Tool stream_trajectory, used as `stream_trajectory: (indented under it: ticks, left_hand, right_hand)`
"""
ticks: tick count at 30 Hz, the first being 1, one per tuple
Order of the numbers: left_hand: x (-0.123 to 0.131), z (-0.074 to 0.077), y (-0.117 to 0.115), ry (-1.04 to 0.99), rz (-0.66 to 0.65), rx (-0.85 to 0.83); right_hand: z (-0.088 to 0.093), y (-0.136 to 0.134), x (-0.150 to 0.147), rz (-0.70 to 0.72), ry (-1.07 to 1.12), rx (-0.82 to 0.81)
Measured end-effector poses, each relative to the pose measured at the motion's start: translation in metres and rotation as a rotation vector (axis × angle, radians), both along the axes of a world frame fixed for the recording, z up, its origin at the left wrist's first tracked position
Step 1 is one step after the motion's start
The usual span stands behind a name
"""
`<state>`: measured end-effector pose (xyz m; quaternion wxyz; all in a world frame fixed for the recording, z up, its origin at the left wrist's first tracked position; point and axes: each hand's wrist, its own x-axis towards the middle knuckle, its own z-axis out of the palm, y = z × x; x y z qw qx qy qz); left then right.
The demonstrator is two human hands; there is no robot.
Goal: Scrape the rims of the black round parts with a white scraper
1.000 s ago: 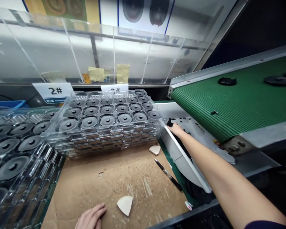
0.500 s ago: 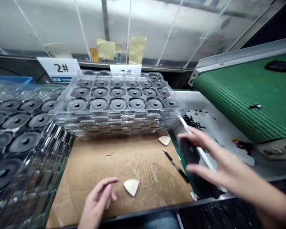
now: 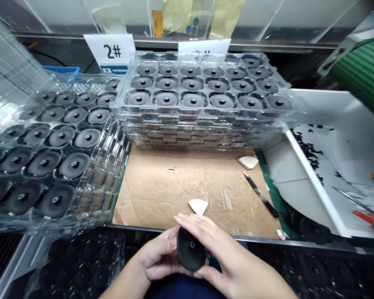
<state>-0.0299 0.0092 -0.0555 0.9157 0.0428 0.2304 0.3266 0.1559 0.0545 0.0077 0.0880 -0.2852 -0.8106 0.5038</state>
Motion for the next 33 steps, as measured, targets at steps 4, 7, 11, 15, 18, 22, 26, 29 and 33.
stream_trajectory:
  ticks: [4,7,11,15,18,22,26,29,33]
  left_hand:
    - [-0.018,0.004,-0.013,-0.017,0.254,-0.011]
    - [-0.029,0.006,-0.016,0.050,0.462,-0.046]
    - [-0.035,0.007,-0.014,0.112,0.621,-0.077]
    - [-0.035,0.008,-0.012,0.152,0.680,-0.088]
    - [-0.032,0.009,-0.009,0.208,0.686,-0.094]
    - [-0.021,0.014,-0.007,0.272,0.639,-0.039]
    - [-0.012,0.021,-0.005,0.308,0.527,0.006]
    - [-0.007,0.026,-0.002,0.339,0.533,-0.008]
    - [0.000,0.033,0.002,0.353,0.448,0.020]
  right_hand:
    - [-0.038,0.003,-0.004,-0.350,-0.112,0.146]
    - [-0.080,0.004,-0.006,-0.690,-0.220,0.249]
    - [-0.112,-0.006,-0.015,-0.713,-0.189,0.318]
    - [-0.105,-0.006,-0.020,-0.633,-0.123,0.333]
    - [-0.078,0.008,-0.024,-0.561,-0.100,0.308]
    - [-0.022,0.013,-0.046,-0.559,0.011,0.284]
    - [0.017,-0.003,-0.066,-0.362,0.165,0.353]
    - [0.024,-0.007,-0.067,-0.200,0.071,0.231]
    - [0.024,-0.003,-0.064,-0.367,0.080,0.400]
